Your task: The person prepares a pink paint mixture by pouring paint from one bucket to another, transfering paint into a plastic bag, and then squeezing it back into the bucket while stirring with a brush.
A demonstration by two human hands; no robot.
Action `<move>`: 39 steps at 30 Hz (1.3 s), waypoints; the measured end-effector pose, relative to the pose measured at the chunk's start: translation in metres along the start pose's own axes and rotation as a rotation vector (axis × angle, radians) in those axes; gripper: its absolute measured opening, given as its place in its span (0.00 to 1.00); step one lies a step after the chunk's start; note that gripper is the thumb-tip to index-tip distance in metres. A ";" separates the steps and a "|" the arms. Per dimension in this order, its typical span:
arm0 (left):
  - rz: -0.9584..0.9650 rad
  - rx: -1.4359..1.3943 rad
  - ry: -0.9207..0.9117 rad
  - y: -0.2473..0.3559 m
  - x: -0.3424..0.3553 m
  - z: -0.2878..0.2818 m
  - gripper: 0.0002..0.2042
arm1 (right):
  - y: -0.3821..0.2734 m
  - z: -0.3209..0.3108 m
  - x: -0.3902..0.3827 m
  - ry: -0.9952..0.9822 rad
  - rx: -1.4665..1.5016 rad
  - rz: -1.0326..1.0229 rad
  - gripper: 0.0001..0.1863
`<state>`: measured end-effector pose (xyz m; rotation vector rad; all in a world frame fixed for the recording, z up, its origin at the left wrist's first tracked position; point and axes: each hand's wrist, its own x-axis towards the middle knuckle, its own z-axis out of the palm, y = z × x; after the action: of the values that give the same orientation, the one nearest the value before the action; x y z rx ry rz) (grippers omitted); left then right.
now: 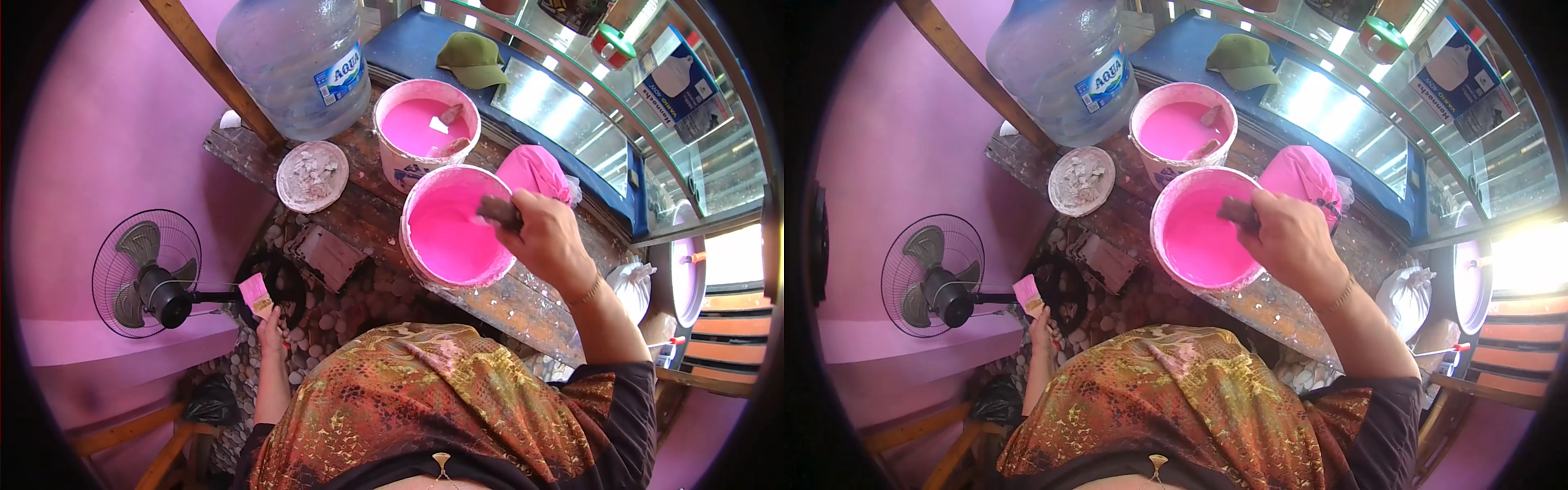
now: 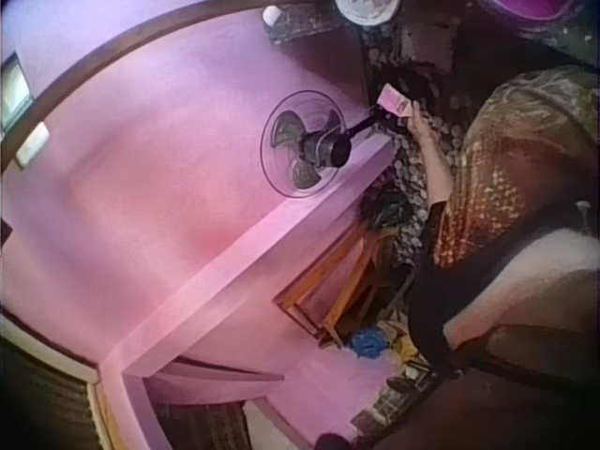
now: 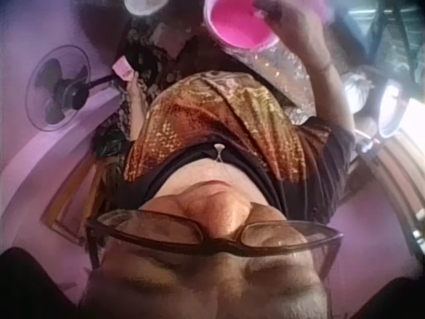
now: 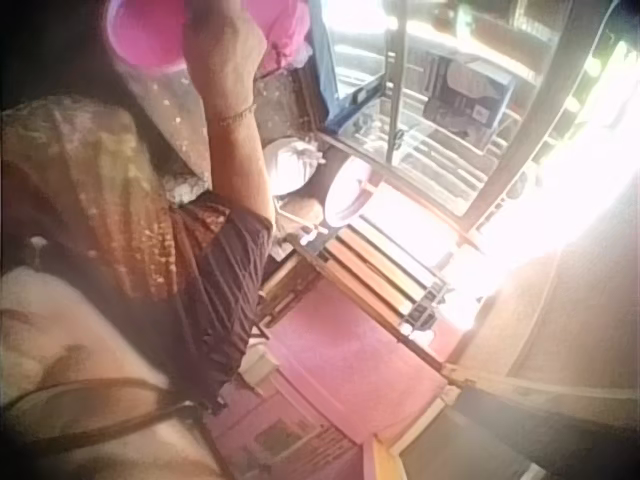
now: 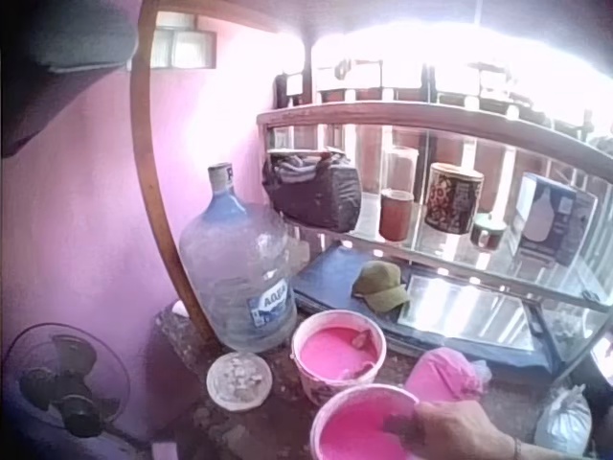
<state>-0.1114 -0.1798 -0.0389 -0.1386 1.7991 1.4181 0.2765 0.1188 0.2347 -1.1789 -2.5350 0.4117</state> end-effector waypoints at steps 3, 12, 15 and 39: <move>0.004 -0.048 -0.040 0.006 -0.005 0.009 0.14 | -0.015 -0.014 -0.016 -0.170 0.050 0.039 0.11; -0.043 0.011 -0.121 0.003 -0.009 0.028 0.13 | -0.003 0.019 0.015 0.095 0.162 -0.035 0.15; -0.032 0.046 -0.081 0.000 -0.008 0.019 0.14 | 0.009 0.007 0.009 0.015 0.030 0.025 0.14; -0.103 0.135 -0.090 -0.029 -0.012 0.007 0.15 | -0.014 0.022 -0.003 -0.032 0.298 -0.004 0.15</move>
<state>-0.0835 -0.1889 -0.0535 -0.0950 1.7815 1.2083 0.2601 0.1049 0.2197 -1.0609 -2.3945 0.7818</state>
